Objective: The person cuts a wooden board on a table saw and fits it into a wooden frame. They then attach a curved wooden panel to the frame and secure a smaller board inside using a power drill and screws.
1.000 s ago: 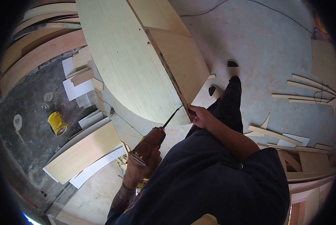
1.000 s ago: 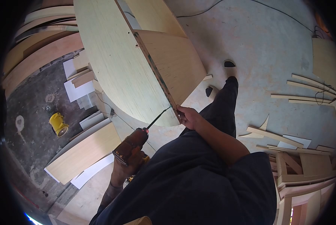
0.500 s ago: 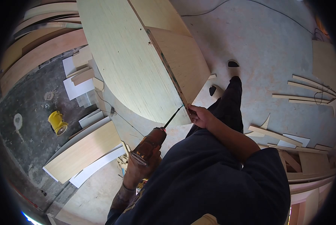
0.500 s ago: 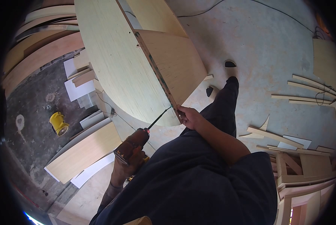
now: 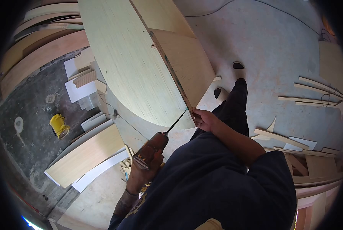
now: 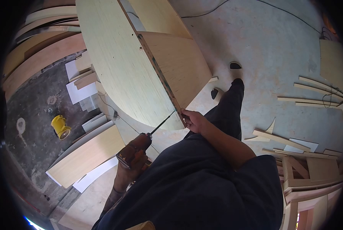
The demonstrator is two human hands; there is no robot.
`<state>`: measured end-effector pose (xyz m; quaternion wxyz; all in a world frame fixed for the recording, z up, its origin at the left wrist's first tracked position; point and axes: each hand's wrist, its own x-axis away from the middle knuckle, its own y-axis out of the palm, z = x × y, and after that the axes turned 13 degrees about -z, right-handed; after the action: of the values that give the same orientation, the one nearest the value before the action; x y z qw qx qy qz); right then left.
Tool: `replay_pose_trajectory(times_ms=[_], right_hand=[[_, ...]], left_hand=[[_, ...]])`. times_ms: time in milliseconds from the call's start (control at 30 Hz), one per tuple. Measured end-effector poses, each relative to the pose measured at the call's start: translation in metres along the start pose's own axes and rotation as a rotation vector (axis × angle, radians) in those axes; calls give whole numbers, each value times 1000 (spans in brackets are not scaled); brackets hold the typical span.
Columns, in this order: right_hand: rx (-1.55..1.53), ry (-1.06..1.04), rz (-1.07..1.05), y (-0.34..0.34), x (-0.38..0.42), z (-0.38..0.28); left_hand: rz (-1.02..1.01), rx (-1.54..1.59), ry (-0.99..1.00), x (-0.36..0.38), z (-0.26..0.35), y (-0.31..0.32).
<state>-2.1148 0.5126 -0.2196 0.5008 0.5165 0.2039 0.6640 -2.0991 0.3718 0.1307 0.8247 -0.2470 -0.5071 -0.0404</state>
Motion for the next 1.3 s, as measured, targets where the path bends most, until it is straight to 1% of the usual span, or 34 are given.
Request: replay_pose_trajectory(times_ms=[133,167,233,300,433,500,533,600,633,700,733,767,833,933,1000,1033,1100,1200,1300], right_hand=[[5,4,28,1,1,1],[7,8,29,0,0,1],[12,0,-51,-7,-2,2],[19,14,-40,-10,0,1],[18,24,-37,-9,0,-1],[34,24,-32,-11,-2,-1],[48,22,-30,-11,-2,-1],[42,32,-35,-12,-1,-2],[33,39,-40,-11,0,-3],[34,42,-49,-12,-1,-2],[31,41,-60,-13,-2,-1],[30,41,-59,-15,-4,-1],[49,41,10,-9,-1,-1],[76,40,-9,-4,2,-4],[71,39,-20,-4,3,-4],[66,37,-31,-5,3,-4],[64,43,-12,-5,3,-5],[63,56,0,-3,4,-7],[58,61,2,-2,5,-7]], left_hand=[[-4,8,50,0,2,1],[-7,-22,13,3,-5,2],[-14,-52,-20,1,-14,2],[9,19,44,-2,-19,5],[57,-21,75,-2,-16,10],[35,58,-39,0,-15,11],[38,60,-41,0,-21,12],[54,33,108,-4,-37,15],[55,35,108,-3,-39,16],[42,89,2,0,-36,16],[44,89,1,-1,-36,16],[51,70,25,-2,-35,15],[56,51,45,-3,-37,16],[57,27,71,-4,-46,17],[81,-2,124,-5,-47,17],[80,-2,123,-6,-46,17],[58,-6,48,-6,-43,16],[53,-86,87,-7,-45,15],[37,-54,45,-7,-38,16]])
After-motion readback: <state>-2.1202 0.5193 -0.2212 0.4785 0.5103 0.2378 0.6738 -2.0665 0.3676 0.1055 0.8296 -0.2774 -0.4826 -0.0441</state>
